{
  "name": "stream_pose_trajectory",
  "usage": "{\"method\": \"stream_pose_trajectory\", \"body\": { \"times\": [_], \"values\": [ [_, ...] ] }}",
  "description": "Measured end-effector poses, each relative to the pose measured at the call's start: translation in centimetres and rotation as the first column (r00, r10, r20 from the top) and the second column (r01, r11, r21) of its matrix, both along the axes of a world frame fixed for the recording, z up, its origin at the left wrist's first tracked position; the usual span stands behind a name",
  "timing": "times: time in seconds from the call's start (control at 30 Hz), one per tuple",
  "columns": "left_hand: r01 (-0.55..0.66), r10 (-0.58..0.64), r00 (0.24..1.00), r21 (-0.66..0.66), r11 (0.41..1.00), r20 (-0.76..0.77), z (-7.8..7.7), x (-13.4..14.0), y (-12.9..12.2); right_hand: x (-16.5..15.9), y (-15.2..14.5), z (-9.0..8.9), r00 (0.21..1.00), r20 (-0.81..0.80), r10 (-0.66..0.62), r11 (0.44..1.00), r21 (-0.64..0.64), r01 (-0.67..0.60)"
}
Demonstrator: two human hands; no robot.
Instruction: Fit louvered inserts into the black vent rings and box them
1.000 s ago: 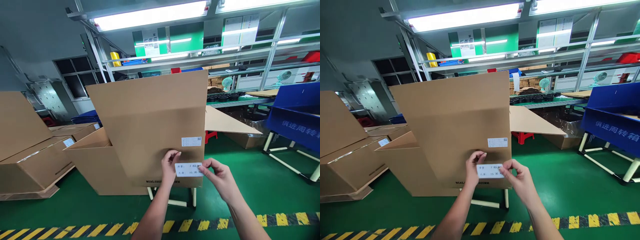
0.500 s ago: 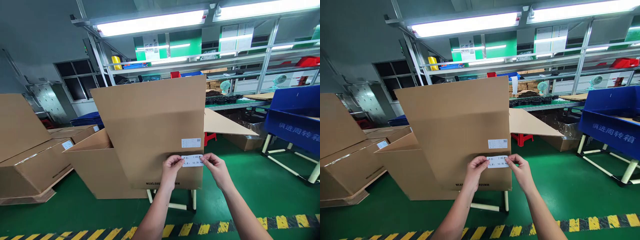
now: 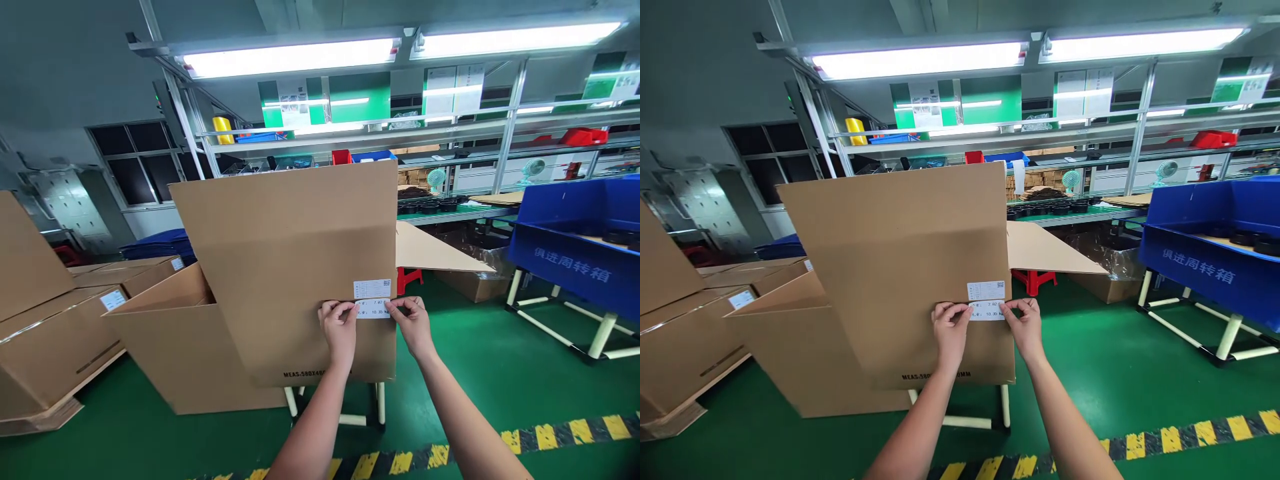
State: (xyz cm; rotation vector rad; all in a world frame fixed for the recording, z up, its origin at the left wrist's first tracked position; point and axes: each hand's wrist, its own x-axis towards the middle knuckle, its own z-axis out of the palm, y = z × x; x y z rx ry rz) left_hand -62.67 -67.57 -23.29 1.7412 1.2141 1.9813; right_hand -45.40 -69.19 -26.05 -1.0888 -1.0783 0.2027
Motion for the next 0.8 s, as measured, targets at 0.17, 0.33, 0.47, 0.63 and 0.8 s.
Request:
{"method": "stream_pose_trajectory", "body": {
  "times": [0.17, 0.33, 0.47, 0.63, 0.8],
  "values": [
    [-0.063, 0.064, 0.996, 0.029, 0.998, -0.055, -0.2, 0.2, 0.1, -0.4, 0.0, 0.1, 1.000, 0.003, -0.028, 0.999, 0.016, 0.028],
    [-0.102, 0.106, 0.990, 0.047, 0.994, -0.089, -0.6, 0.5, 0.4, -0.7, 0.0, 0.2, 0.998, -0.016, -0.058, 0.998, 0.016, 0.059],
    [-0.120, 0.125, 0.987, 0.055, 0.991, -0.105, -0.7, 0.7, 0.5, -1.0, 0.2, 0.3, 0.997, -0.026, -0.075, 0.997, 0.013, 0.075],
    [-0.127, 0.132, 0.985, 0.053, 0.990, -0.111, -0.7, 0.7, 0.6, -1.2, 0.1, 0.5, 0.995, -0.032, -0.097, 0.995, 0.008, 0.097],
    [-0.140, 0.143, 0.983, 0.034, 0.990, -0.113, -0.8, 0.8, 0.5, -1.2, -0.1, 0.4, 0.993, -0.007, -0.114, 0.993, 0.015, 0.114]
  ]
}}
